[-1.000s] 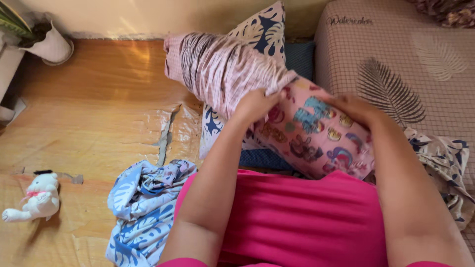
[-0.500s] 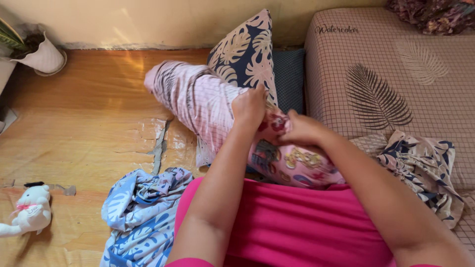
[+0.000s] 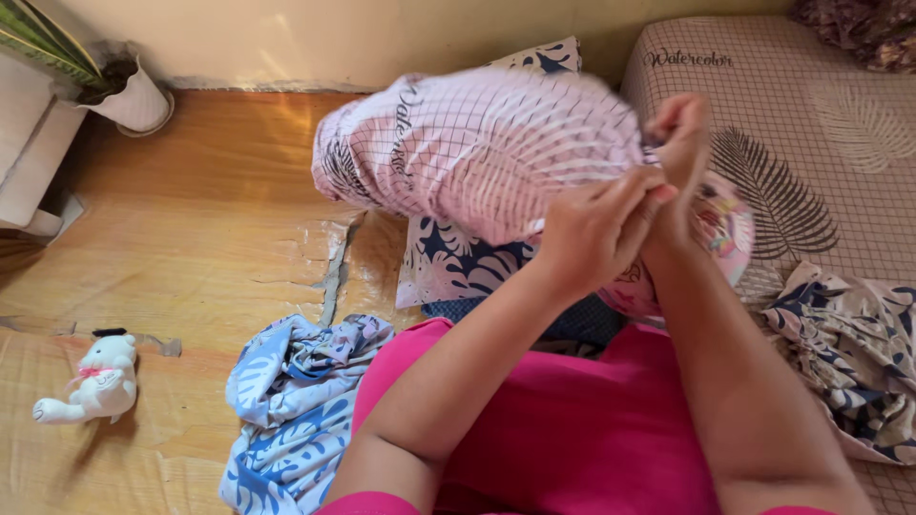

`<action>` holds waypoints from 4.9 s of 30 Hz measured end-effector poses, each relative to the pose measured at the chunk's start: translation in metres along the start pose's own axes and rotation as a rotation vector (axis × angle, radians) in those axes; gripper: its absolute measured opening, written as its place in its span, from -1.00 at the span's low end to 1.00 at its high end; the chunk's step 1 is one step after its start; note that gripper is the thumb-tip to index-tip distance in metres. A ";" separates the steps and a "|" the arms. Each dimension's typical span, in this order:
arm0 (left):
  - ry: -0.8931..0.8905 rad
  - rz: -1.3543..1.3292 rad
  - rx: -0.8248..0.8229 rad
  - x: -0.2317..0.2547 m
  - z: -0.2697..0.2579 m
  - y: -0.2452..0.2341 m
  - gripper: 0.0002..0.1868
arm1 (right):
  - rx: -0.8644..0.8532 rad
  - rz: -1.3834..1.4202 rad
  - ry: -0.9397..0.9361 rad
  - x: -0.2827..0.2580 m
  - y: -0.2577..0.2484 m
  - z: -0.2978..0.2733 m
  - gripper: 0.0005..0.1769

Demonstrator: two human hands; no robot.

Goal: The person inserts a cylindrical pillow into a checkered pillowcase, adjusts the fabric, and ties the drawstring to secure the opening. The person then smooths the pillowcase and adjusts the tied end.

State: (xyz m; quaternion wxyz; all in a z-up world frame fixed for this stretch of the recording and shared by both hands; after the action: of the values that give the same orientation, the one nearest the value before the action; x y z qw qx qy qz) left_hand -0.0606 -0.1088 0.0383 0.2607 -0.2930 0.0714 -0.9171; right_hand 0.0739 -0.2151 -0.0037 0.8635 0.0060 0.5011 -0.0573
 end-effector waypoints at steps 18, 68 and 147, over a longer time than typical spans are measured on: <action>-0.599 0.408 -1.205 -0.228 -0.178 0.076 -0.47 | -1.097 -0.855 0.027 0.055 0.015 -0.047 -0.79; 0.268 0.584 0.071 -0.069 0.020 -0.118 -0.82 | -0.833 -0.755 -0.163 -0.075 0.030 -0.072 -0.46; -0.267 0.128 0.446 -0.051 0.018 -0.165 -0.51 | -0.857 -0.473 -0.409 -0.086 0.000 -0.031 -0.44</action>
State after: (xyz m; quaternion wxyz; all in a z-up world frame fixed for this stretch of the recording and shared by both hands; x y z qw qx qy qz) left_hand -0.0867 0.0589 0.0744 0.3836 -0.3416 -0.1490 -0.8450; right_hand 0.0047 -0.2049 0.0555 0.8320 -0.4718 0.2888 -0.0405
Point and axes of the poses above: each hand's wrist, its own z-axis towards the middle knuckle, its own y-axis out of the palm, x = y × z, the point moved 1 cm from there along z, towards the middle knuckle
